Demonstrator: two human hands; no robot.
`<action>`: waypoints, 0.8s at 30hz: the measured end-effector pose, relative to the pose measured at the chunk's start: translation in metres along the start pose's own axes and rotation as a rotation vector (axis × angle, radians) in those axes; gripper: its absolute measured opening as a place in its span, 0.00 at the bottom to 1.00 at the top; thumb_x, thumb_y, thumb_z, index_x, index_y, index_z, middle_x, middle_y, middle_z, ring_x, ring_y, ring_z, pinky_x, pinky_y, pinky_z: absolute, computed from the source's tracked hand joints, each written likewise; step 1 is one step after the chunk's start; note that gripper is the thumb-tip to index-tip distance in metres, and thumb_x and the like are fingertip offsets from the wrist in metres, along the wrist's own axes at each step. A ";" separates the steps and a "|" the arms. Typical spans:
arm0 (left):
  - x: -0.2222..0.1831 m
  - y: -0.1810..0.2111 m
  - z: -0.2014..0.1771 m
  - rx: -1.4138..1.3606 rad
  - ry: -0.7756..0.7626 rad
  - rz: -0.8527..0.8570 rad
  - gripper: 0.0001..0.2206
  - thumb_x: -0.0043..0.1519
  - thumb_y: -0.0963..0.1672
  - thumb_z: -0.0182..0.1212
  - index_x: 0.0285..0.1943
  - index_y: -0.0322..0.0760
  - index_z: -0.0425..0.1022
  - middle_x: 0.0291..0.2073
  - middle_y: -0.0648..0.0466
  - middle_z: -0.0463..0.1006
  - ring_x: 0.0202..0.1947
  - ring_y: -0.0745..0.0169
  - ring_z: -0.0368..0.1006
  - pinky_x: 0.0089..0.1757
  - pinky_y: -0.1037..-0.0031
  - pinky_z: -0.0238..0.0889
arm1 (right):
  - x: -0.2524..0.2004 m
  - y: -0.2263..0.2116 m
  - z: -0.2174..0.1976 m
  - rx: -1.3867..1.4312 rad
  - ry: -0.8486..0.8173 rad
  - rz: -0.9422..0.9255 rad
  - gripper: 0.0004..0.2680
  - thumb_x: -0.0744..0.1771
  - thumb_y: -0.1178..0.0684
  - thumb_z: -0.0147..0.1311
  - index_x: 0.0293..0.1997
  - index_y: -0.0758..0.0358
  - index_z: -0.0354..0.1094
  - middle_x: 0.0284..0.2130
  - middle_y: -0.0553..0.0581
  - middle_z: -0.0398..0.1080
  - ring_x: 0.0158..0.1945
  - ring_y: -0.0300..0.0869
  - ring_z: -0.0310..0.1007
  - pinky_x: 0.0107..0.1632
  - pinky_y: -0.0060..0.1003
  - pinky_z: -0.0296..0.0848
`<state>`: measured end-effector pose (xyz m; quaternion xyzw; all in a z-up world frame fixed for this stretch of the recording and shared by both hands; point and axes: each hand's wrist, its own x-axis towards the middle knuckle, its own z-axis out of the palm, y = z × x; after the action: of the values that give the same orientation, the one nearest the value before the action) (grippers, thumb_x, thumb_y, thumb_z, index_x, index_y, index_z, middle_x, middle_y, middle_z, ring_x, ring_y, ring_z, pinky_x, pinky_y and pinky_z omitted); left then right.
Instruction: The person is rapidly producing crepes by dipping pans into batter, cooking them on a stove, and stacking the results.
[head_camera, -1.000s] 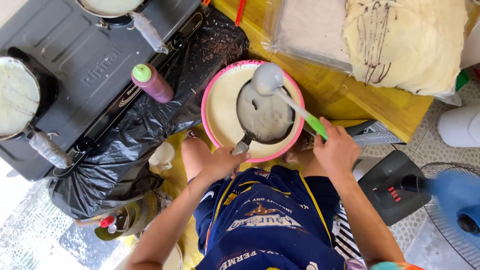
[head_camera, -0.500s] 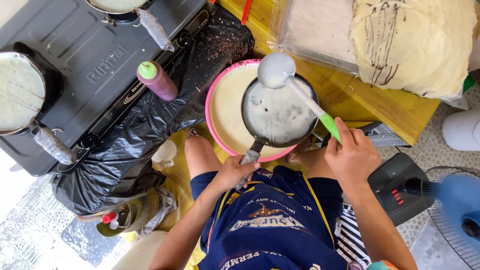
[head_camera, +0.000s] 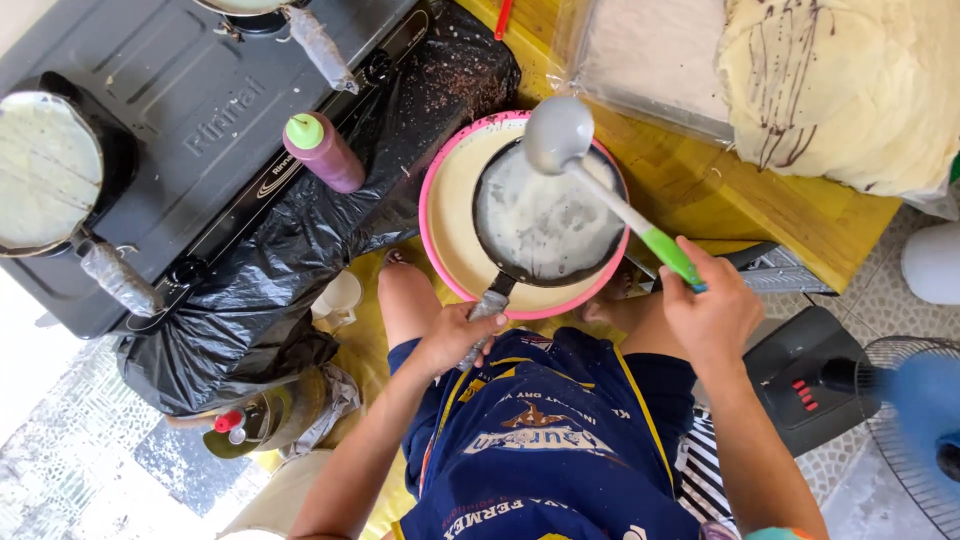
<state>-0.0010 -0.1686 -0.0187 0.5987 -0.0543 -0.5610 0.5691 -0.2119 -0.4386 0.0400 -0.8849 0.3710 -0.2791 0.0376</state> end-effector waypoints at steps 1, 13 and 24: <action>-0.005 0.012 -0.008 -0.001 0.006 0.001 0.17 0.59 0.46 0.74 0.35 0.23 0.75 0.13 0.42 0.72 0.09 0.57 0.71 0.16 0.72 0.67 | 0.002 0.001 0.000 0.005 -0.001 -0.002 0.16 0.62 0.48 0.70 0.56 0.39 0.80 0.35 0.50 0.75 0.38 0.53 0.78 0.44 0.44 0.77; -0.032 0.027 -0.049 1.795 0.846 0.792 0.17 0.50 0.56 0.68 0.31 0.44 0.74 0.16 0.57 0.70 0.15 0.57 0.73 0.21 0.64 0.67 | -0.043 0.037 0.053 -0.390 -0.513 0.097 0.14 0.66 0.39 0.52 0.58 0.33 0.75 0.37 0.51 0.75 0.39 0.55 0.81 0.43 0.53 0.79; 0.043 -0.039 -0.069 1.873 1.096 1.060 0.08 0.58 0.47 0.53 0.29 0.43 0.71 0.18 0.58 0.68 0.20 0.62 0.71 0.28 0.73 0.65 | -0.063 0.006 0.074 -0.433 -0.800 -0.151 0.15 0.67 0.51 0.50 0.60 0.43 0.73 0.37 0.57 0.74 0.34 0.48 0.79 0.37 0.39 0.80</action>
<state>0.0433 -0.1424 -0.0927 0.8409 -0.4303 0.3275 0.0212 -0.2129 -0.4112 -0.0533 -0.9352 0.3115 0.1663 -0.0286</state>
